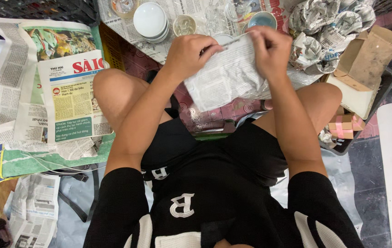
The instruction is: The person wraps small ceramic bowls and cups with newspaper. They fold the paper around each item, tuck the edges, and place the wrapped items into a black plastic crate. The process is repeated for multiple items.
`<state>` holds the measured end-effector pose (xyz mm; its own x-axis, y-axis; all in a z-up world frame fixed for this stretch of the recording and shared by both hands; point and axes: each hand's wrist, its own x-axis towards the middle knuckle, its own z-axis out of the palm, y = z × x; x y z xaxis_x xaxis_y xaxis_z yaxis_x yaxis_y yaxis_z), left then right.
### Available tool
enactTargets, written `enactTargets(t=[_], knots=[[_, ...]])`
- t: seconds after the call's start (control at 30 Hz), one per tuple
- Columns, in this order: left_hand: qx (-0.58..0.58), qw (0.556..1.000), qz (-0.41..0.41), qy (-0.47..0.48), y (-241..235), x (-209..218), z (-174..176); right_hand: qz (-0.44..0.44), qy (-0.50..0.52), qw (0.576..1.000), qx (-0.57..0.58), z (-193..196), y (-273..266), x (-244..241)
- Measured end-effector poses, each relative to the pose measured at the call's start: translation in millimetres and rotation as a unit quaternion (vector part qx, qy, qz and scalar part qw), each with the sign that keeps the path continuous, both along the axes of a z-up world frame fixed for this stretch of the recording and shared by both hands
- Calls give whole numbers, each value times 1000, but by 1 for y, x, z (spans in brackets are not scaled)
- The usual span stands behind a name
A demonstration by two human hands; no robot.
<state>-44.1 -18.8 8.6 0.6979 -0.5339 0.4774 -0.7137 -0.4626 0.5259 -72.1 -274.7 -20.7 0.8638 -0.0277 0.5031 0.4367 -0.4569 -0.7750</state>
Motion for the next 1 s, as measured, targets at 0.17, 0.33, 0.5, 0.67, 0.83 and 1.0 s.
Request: enactTargets(t=[0.17,0.33,0.5,0.67,0.83,1.0], knots=[[-8,1000,1,-4,16,8,5,-7,-16,995,99,-17,-33,18],[16,999,39,-27,37,11,13,-7,-24,989,147,-20,-46,24],[-49,996,-17,-66,29,8,12,2,-64,997,40,-6,-28,7],[3,977,-90,191,10,-7,8,42,31,999,2,9,13,-15],[11,981,-26,194,22,4,5,227,51,972,-42,25,6,-11],[-28,986,7,162,32,5,7,199,293,935,14,9,-4,-5]])
